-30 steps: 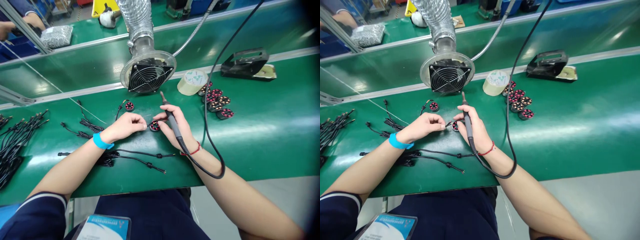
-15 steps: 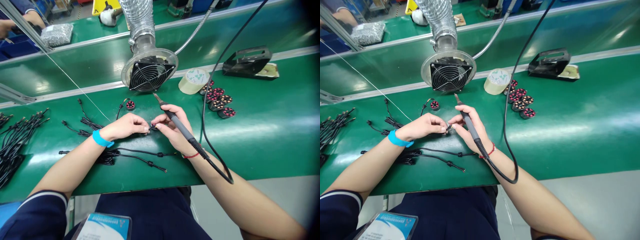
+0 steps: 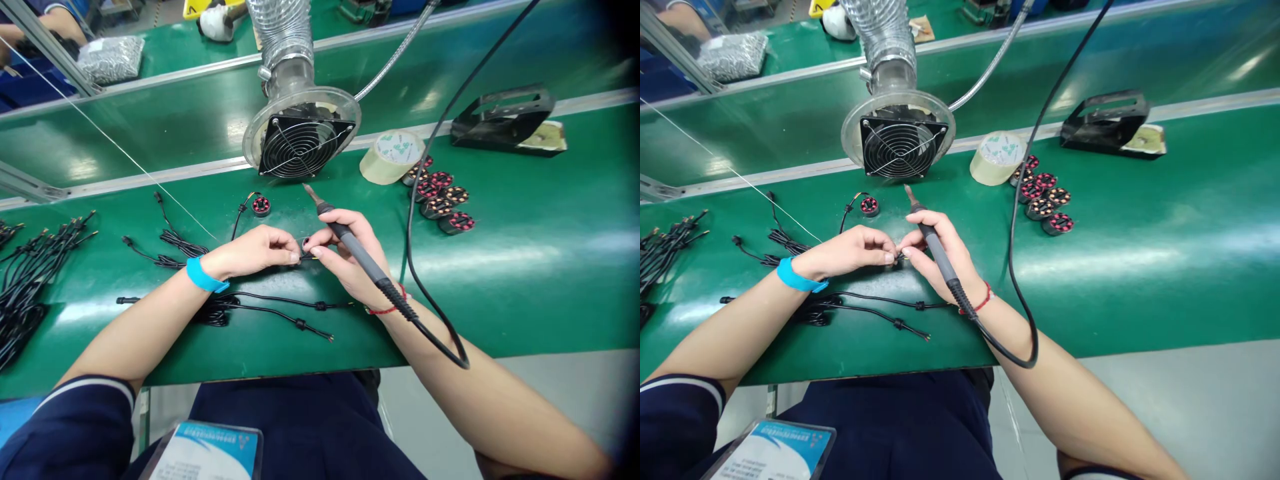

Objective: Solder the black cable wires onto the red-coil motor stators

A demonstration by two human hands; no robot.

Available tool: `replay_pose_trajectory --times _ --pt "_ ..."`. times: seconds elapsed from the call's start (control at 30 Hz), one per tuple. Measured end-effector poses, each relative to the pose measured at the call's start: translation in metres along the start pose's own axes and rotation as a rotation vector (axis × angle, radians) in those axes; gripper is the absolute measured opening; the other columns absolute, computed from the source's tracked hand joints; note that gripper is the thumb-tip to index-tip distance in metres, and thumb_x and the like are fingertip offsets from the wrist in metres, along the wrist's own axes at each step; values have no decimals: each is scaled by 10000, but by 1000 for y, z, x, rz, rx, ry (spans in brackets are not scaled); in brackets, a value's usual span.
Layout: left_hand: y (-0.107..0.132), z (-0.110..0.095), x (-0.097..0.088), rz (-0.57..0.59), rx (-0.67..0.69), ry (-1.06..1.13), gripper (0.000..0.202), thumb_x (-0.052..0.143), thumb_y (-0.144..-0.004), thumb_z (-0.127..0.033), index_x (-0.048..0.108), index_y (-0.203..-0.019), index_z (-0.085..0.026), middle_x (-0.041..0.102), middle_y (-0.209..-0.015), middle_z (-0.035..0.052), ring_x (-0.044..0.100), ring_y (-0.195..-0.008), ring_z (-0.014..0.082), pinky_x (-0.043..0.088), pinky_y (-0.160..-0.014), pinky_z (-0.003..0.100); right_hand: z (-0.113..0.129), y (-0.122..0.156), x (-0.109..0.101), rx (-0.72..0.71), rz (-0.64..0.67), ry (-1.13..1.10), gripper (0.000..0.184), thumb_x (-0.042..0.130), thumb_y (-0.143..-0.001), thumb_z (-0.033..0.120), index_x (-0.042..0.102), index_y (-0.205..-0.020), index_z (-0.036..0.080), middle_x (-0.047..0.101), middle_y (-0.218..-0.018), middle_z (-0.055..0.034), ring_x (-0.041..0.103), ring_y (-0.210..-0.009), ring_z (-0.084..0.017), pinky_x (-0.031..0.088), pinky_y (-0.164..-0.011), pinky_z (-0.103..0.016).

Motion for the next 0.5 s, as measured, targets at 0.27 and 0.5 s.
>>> replay_pose_trajectory --times 0.27,0.5 --pt "-1 -1 -10 -175 54 -160 411 484 -917 -463 680 -770 -132 650 -755 16 517 -707 118 397 -699 246 -5 -3 -8 42 -113 34 431 661 -828 313 408 -1177 300 644 -838 32 682 -766 -145 588 -765 -343" --pt "0 -2 -8 -164 19 -88 371 526 -909 -416 685 -719 -140 665 -716 5 513 -664 98 410 -701 232 5 -4 -9 -23 -130 89 435 643 -806 232 410 -1169 292 605 -827 34 661 -745 -126 588 -738 -312"
Point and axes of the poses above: each hand's wrist, its own y-axis away from the middle knuckle, its own x-axis out of the palm, z = x × y, the point moved 10 cm from there along -y, towards the middle knuckle
